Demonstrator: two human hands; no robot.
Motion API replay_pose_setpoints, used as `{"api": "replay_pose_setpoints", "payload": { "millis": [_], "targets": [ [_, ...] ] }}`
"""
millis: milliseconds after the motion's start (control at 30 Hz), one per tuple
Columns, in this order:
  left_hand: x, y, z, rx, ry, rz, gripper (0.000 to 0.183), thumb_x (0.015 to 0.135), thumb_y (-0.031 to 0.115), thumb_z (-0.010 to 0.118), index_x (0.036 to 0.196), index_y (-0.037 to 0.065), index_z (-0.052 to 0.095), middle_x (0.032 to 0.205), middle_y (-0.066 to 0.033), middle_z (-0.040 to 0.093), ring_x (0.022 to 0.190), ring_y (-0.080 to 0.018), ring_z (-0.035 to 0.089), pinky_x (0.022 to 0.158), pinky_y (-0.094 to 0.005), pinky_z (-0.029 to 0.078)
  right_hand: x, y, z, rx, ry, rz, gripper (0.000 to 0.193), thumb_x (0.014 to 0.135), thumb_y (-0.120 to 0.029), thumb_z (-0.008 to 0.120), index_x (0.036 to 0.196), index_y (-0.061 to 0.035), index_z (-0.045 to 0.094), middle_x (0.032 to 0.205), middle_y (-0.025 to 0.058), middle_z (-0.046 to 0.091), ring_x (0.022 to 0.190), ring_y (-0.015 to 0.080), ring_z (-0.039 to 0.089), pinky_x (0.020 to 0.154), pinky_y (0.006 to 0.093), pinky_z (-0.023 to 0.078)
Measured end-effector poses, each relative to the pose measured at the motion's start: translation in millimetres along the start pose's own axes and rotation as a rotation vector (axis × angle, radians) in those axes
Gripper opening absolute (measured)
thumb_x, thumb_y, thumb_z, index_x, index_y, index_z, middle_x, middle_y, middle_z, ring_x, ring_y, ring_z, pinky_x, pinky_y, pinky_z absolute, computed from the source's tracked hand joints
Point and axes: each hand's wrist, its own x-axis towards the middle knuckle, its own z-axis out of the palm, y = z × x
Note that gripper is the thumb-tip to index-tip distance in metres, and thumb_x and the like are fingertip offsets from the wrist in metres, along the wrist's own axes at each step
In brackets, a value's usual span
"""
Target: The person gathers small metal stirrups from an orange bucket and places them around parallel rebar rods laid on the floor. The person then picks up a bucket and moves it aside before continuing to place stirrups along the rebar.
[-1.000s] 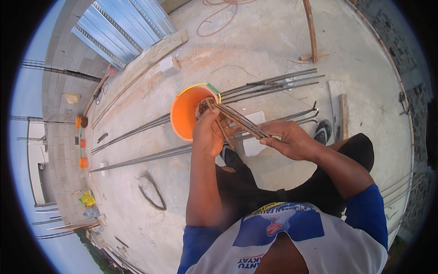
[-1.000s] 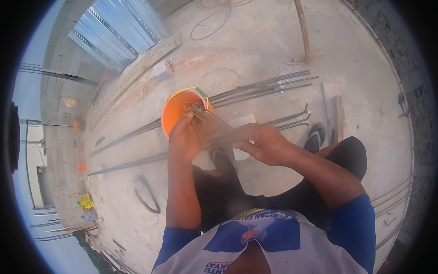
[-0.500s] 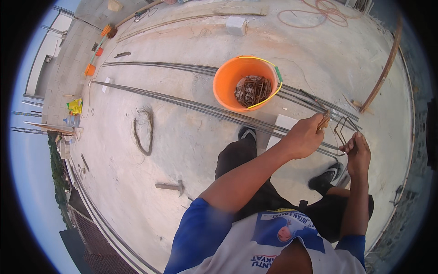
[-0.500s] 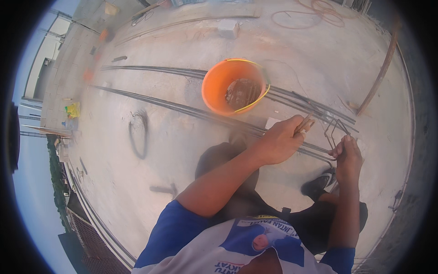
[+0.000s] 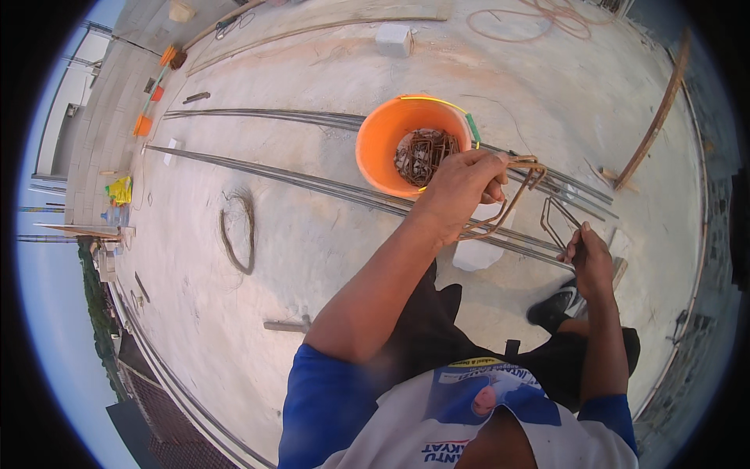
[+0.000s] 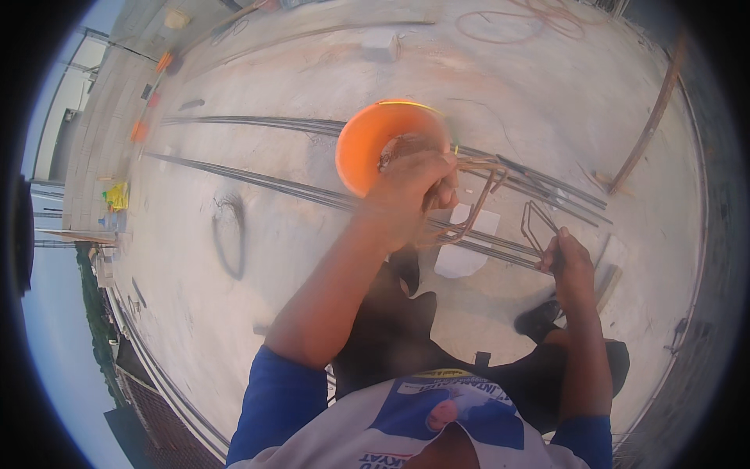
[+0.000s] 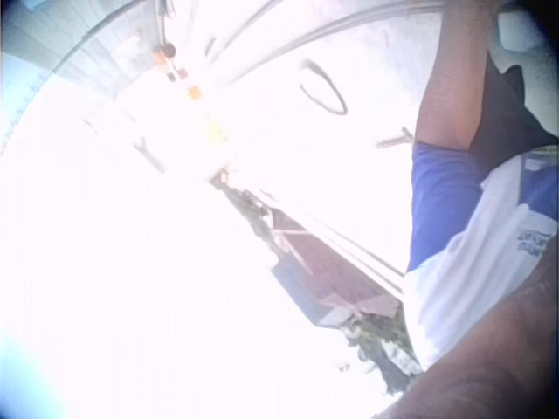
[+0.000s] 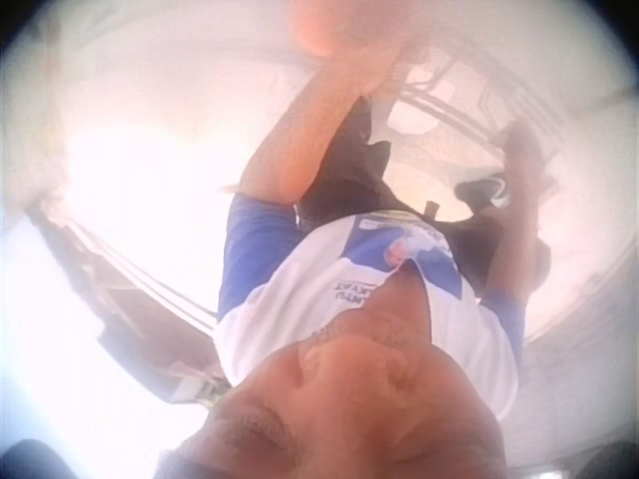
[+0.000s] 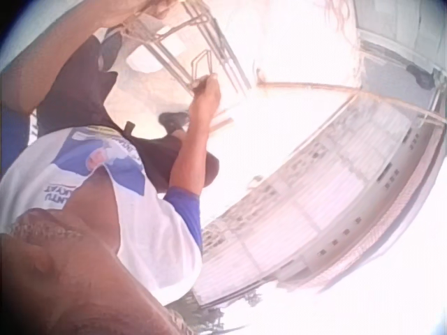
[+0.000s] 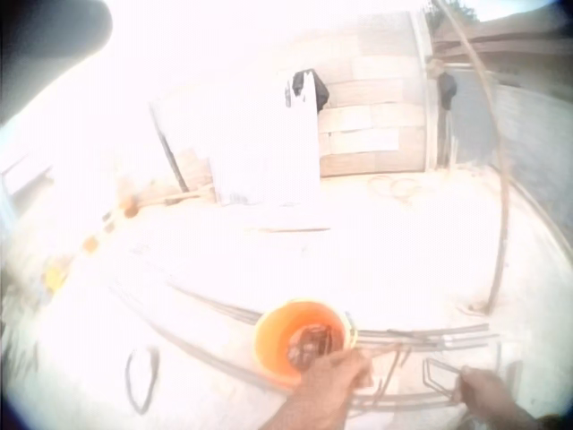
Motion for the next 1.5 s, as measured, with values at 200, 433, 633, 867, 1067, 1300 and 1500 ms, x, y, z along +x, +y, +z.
{"api": "replay_pose_setpoints", "payload": {
  "millis": [200, 433, 633, 867, 1067, 1300, 1500],
  "targets": [
    [78, -20, -146, 0.165, 0.169, -0.055, 0.019, 0.092, 0.018, 0.05, 0.09, 0.003, 0.062, 0.073, -0.0024, 0.057, 0.072, -0.0137, 0.054, 0.074, -0.0294, 0.045, -4, 2, 9, -0.264, -0.092, 0.001, 0.038, 0.096, -0.036, 0.05, 0.077, -0.0034, 0.057, 0.064, 0.0059, 0.054, 0.063, 0.0164, 0.053, 0.065, 0.0307, 0.044],
    [167, -118, -236, 0.274, 0.355, -0.103, 0.021, 0.096, 0.021, 0.048, 0.097, 0.004, 0.059, 0.081, -0.0034, 0.058, 0.073, -0.0122, 0.052, 0.074, -0.0292, 0.042, 4, 26, -5, -0.399, -0.094, 0.099, 0.034, 0.098, -0.032, 0.052, 0.078, -0.0048, 0.057, 0.062, 0.0038, 0.054, 0.059, 0.0139, 0.053, 0.062, 0.0274, 0.046],
    [184, -150, -283, -0.021, 0.388, -0.203, 0.013, 0.094, 0.019, 0.052, 0.1, 0.009, 0.058, 0.083, -0.0014, 0.058, 0.087, -0.0148, 0.056, 0.085, -0.043, 0.042, 15, 32, -4, -0.437, -0.104, 0.165, 0.035, 0.097, -0.031, 0.052, 0.077, -0.0032, 0.059, 0.062, 0.0025, 0.055, 0.06, 0.0115, 0.052, 0.059, 0.0267, 0.041],
    [188, -156, -289, -0.218, 0.36, -0.113, 0.01, 0.091, 0.017, 0.053, 0.096, 0.01, 0.057, 0.078, -0.0014, 0.057, 0.087, -0.0181, 0.057, 0.085, -0.0459, 0.044, 16, 29, 0, -0.505, -0.107, 0.214, 0.035, 0.096, -0.031, 0.052, 0.076, -0.0028, 0.059, 0.062, 0.001, 0.055, 0.06, 0.0097, 0.05, 0.058, 0.0254, 0.038],
    [176, -161, -290, -0.349, 0.546, -0.026, 0.014, 0.096, 0.02, 0.047, 0.084, 0.013, 0.051, 0.074, 0.0001, 0.052, 0.083, -0.0171, 0.056, 0.081, -0.0483, 0.046, 15, 23, 5, -0.568, -0.113, 0.217, 0.035, 0.097, -0.03, 0.052, 0.075, -0.0029, 0.058, 0.063, 0.001, 0.054, 0.06, 0.0096, 0.05, 0.056, 0.0261, 0.038],
    [99, -135, -306, -0.599, 0.933, 0.434, 0.017, 0.102, 0.021, 0.039, 0.096, 0.006, 0.045, 0.082, -0.0055, 0.051, 0.097, -0.0266, 0.057, 0.093, -0.0568, 0.052, 9, 28, 2, -0.571, -0.1, 0.24, 0.034, 0.096, -0.029, 0.053, 0.077, -0.0024, 0.059, 0.063, 0.0008, 0.055, 0.06, 0.0094, 0.05, 0.056, 0.0268, 0.039],
    [65, -161, -356, -0.588, 1.206, 0.396, 0.023, 0.102, 0.017, 0.037, 0.117, 0.001, 0.036, 0.092, -0.0122, 0.048, 0.1, -0.0272, 0.055, 0.091, -0.0536, 0.055, 13, 31, 9, -0.601, -0.176, 0.186, 0.034, 0.097, -0.03, 0.053, 0.077, -0.0023, 0.059, 0.064, 0.0006, 0.055, 0.062, 0.0088, 0.051, 0.058, 0.0258, 0.041]
  ]
}}
